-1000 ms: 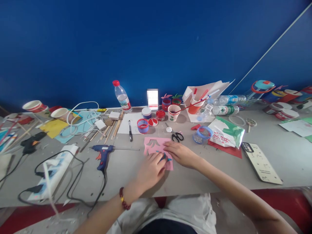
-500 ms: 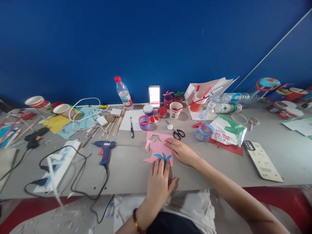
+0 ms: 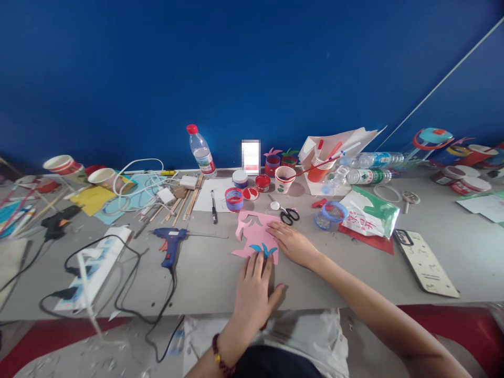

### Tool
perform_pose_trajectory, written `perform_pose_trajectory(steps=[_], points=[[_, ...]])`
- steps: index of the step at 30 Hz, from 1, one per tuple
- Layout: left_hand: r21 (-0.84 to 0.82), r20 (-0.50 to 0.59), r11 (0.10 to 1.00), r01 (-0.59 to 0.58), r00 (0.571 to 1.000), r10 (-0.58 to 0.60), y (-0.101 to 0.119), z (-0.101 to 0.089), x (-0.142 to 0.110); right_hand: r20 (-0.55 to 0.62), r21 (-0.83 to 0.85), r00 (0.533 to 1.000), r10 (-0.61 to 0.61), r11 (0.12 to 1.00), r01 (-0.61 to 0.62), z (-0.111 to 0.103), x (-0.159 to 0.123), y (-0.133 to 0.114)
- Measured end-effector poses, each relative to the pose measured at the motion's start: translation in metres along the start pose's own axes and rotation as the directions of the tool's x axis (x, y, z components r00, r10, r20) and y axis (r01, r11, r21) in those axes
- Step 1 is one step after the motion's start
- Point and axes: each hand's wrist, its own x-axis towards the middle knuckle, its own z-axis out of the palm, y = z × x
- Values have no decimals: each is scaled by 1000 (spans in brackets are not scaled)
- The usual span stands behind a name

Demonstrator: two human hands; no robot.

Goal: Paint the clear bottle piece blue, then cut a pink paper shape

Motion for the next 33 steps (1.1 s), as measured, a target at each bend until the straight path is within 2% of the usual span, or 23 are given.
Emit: perform_pose_trajectory(steps=[6,10,15,22,27,33], points=[[-4,42,1000,-4,999,4,-3,-9,12,-31,-71,999,10,997,-12,2,9,13],[-32,21,1000,-1,1000,2,-2,-4,11,-62,-168,998,28,985,-38,1,10,23],[-48,18,999,12,1000,-11,-3,2,7,-75,-226,997,-14,974,-3,-4,14,29],[-6,6,1000,14,1000,-14,-4,1,23,-53,-339,998,-24,941,5,-9,28,33],[-11,-13,999,30,999,-30,-5,9,29,-58,-331,998,-11,944,-9,-9,33,31],[-39,1,999,36,999,-36,-7,15,25,-212,-131,975,-64,991,37,-10,45,3]])
